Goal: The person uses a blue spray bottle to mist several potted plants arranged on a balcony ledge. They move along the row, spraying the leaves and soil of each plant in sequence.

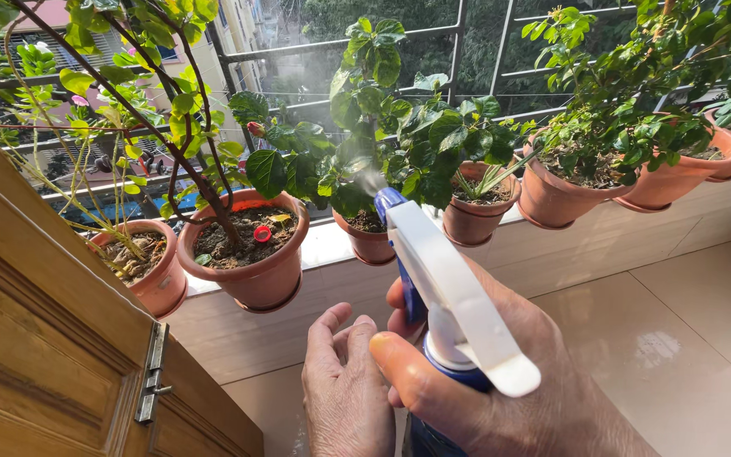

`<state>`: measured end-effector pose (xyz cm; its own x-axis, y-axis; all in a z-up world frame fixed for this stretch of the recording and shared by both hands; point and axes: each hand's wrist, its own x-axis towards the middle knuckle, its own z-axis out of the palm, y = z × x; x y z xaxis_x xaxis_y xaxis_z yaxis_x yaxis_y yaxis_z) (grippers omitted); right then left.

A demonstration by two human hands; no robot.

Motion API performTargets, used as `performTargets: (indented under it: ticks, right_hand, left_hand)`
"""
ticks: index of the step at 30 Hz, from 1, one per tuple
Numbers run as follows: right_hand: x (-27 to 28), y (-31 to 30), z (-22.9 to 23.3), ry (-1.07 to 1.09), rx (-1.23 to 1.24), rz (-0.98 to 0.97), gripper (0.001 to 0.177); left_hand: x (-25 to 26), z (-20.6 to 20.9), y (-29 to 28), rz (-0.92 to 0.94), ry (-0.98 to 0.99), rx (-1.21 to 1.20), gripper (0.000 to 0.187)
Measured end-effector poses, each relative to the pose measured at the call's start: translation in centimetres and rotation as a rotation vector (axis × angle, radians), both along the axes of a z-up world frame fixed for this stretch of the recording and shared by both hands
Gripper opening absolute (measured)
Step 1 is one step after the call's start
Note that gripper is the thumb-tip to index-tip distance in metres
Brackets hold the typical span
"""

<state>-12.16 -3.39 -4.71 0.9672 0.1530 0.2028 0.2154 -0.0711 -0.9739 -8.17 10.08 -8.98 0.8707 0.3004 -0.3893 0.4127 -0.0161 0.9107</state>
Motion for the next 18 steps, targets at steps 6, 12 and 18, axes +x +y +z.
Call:
performTargets:
  ticks: [6,12,18]
  right_hand:
    - [0.4,0.1,-0.7,-0.105,0.037,0.05,0.058]
    - [0.3,0.2,-1.0,-0.014,-0.036,0.038,0.061]
    - [0.1,0.1,-1.2,-0.044,0.019,0.007,0.056]
  left_hand:
    - [-0.1,-0.4,0.5,0.023,-0.019,0.067,0.054]
    - [-0.1,-1.2,0.8,0.041,-0.026,0.01,0.052]
    - [-0.3,-1.0,0.6,0.042,-0.038,0.027,0.055]
